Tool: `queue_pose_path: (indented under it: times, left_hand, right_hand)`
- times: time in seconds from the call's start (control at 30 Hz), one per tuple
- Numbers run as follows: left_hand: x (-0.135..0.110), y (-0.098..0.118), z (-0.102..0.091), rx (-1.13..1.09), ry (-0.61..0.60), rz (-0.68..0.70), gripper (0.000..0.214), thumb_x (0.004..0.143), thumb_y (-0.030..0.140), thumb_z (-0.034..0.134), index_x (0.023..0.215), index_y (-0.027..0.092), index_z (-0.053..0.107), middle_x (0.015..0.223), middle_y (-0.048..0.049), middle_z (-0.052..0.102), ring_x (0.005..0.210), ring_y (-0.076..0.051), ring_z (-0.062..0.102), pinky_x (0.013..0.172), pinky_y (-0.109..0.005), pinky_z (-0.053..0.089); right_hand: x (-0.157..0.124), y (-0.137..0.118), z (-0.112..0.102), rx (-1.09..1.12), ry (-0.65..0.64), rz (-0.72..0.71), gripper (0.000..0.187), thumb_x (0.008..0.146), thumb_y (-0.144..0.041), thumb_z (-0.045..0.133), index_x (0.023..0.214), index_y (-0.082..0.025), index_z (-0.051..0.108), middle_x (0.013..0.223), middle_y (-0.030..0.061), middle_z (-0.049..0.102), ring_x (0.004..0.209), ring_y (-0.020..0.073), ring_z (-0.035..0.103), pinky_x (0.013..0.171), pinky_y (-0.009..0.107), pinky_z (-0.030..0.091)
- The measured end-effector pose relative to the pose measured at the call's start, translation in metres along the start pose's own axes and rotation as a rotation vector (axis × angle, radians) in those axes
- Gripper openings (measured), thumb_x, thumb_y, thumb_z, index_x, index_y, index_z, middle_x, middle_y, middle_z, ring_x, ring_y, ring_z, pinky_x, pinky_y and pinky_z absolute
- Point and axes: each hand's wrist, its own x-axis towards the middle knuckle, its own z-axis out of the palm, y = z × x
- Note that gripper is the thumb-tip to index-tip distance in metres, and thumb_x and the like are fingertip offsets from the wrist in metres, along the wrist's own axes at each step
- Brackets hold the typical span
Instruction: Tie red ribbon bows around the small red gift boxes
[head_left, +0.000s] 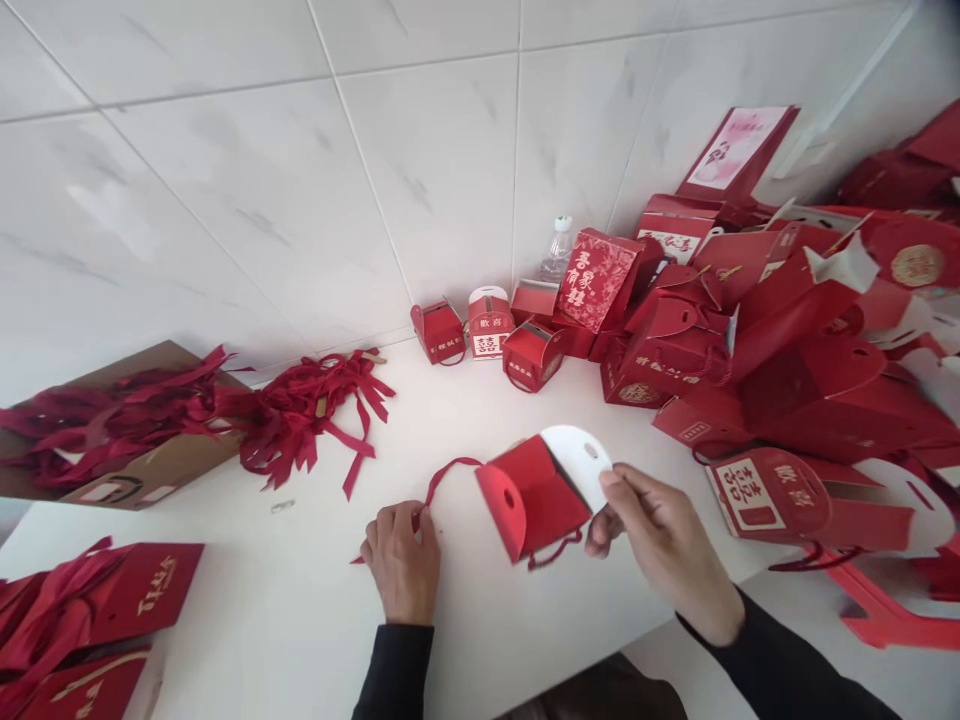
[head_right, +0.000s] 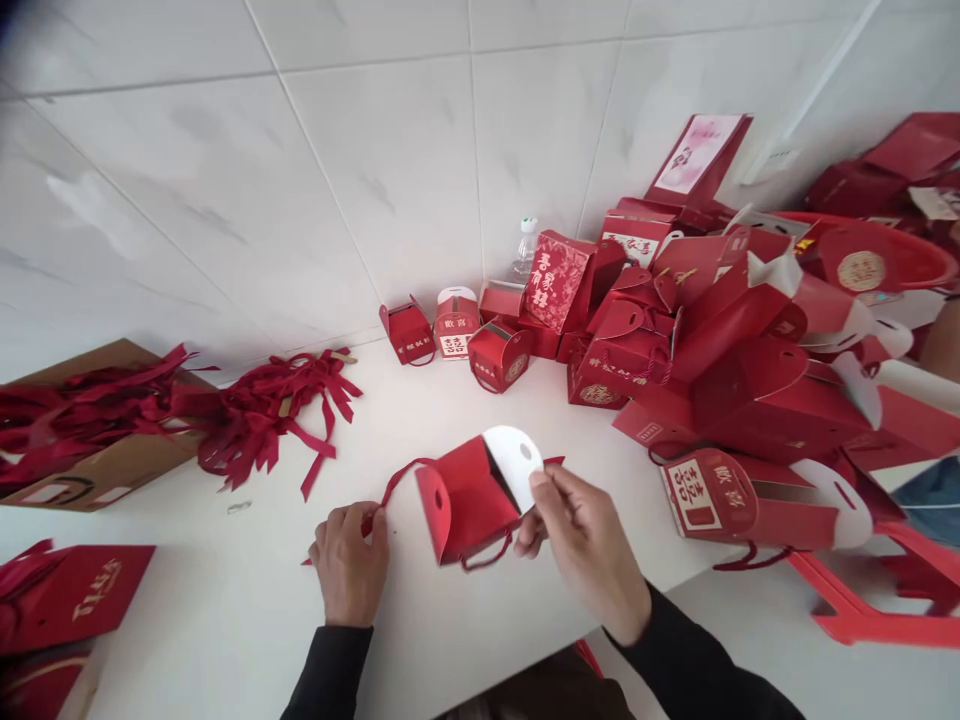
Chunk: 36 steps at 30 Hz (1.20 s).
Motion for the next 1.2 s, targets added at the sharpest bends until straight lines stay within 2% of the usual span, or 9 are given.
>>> queue_pose_path:
  times: [0.17,0.3,0.43,0.53,0.6,0.8,0.97,1.1,1.2]
  left_hand:
    - [0.011,-0.004,-0.023,-0.099,-0.054,-0.011,0.017,0.093,0.028,0.045,0.088,0.020,0.059,0.084,-0.0072,0.069,0.080,-0.025,0.064,0.078,-0.042,0.050]
    - [0.013,0.014,-0.062,-0.195,-0.081,-0.014,0.020,0.098,0.038,0.045,0.096,0.022,0.057,0.080,-0.0007,0.068,0.074,-0.017,0.065,0.067,-0.028,0.050]
    - [0.009,0.063,-0.104,-0.300,-0.149,0.267,0.016,0.098,0.034,0.052,0.101,0.023,0.063,0.088,-0.0013,0.069,0.074,-0.016,0.063,0.067,-0.027,0.049]
    - [0.007,0.100,-0.124,-0.336,-0.214,0.624,0.011,0.098,0.023,0.053,0.100,0.024,0.064,0.087,0.0002,0.068,0.078,-0.014,0.061,0.076,-0.028,0.049]
    - [0.006,0.112,-0.131,-0.343,-0.195,0.715,0.011,0.098,0.019,0.054,0.100,0.024,0.064,0.084,0.0007,0.067,0.077,-0.014,0.060,0.077,-0.029,0.048]
    - [0.001,0.092,-0.134,-0.371,-0.140,0.511,0.008,0.096,0.020,0.060,0.097,0.025,0.067,0.082,0.0027,0.067,0.072,-0.011,0.059,0.068,-0.025,0.045]
    - [-0.008,0.094,-0.124,-0.470,-0.241,0.503,0.010,0.094,0.019,0.062,0.098,0.026,0.069,0.082,0.0039,0.068,0.071,-0.010,0.060,0.070,-0.023,0.048]
    - [-0.011,0.101,-0.119,-0.544,-0.239,0.390,0.010,0.093,0.019,0.064,0.097,0.026,0.070,0.084,0.0036,0.071,0.072,-0.009,0.063,0.068,-0.020,0.051]
    - [-0.013,0.104,-0.118,-0.590,-0.250,0.303,0.008,0.091,0.019,0.066,0.094,0.025,0.071,0.083,0.0036,0.072,0.070,-0.009,0.065,0.066,-0.018,0.053]
  right_hand:
    - [-0.026,0.024,0.022,-0.008,-0.216,0.136,0.050,0.100,-0.064,0.045,0.074,-0.022,0.051,0.060,-0.0010,0.061,0.064,0.0189,0.066,0.067,0.029,0.051]
    - [-0.036,0.026,0.018,-0.165,-0.235,0.133,0.042,0.101,-0.058,0.046,0.083,-0.021,0.056,0.058,-0.0033,0.055,0.055,0.0162,0.056,0.054,0.027,0.045]
    - [-0.026,-0.007,0.011,-0.458,0.086,-0.384,0.037,0.098,-0.041,0.057,0.130,-0.023,0.053,0.085,0.0025,0.062,0.078,0.0211,0.062,0.072,0.033,0.052]
    - [-0.011,-0.042,0.017,-0.548,-0.101,-0.674,0.059,0.096,-0.031,0.057,0.151,-0.024,0.036,0.136,0.0130,0.057,0.124,0.0299,0.054,0.101,0.043,0.047]
    - [-0.003,-0.059,0.021,-0.525,-0.295,-0.610,0.055,0.100,-0.032,0.053,0.152,-0.026,0.036,0.129,0.0099,0.063,0.116,0.0264,0.061,0.093,0.037,0.053]
    - [0.003,-0.065,-0.003,-0.581,-0.299,-0.407,0.031,0.106,-0.038,0.041,0.101,-0.024,0.068,0.067,-0.0009,0.063,0.056,0.0144,0.058,0.051,0.023,0.045]
    - [0.003,-0.064,-0.010,-0.559,-0.491,-0.336,0.041,0.100,-0.041,0.055,0.139,-0.028,0.052,0.103,0.0030,0.071,0.080,0.0174,0.068,0.060,0.023,0.051]
    - [0.008,-0.064,-0.004,-0.509,-0.538,-0.278,0.032,0.107,-0.042,0.040,0.109,-0.026,0.067,0.085,0.0007,0.071,0.073,0.0158,0.067,0.065,0.024,0.052]
    - [0.008,-0.061,-0.002,-0.496,-0.453,-0.336,0.030,0.105,-0.043,0.046,0.124,-0.027,0.063,0.120,0.0061,0.067,0.108,0.0230,0.064,0.087,0.032,0.054]
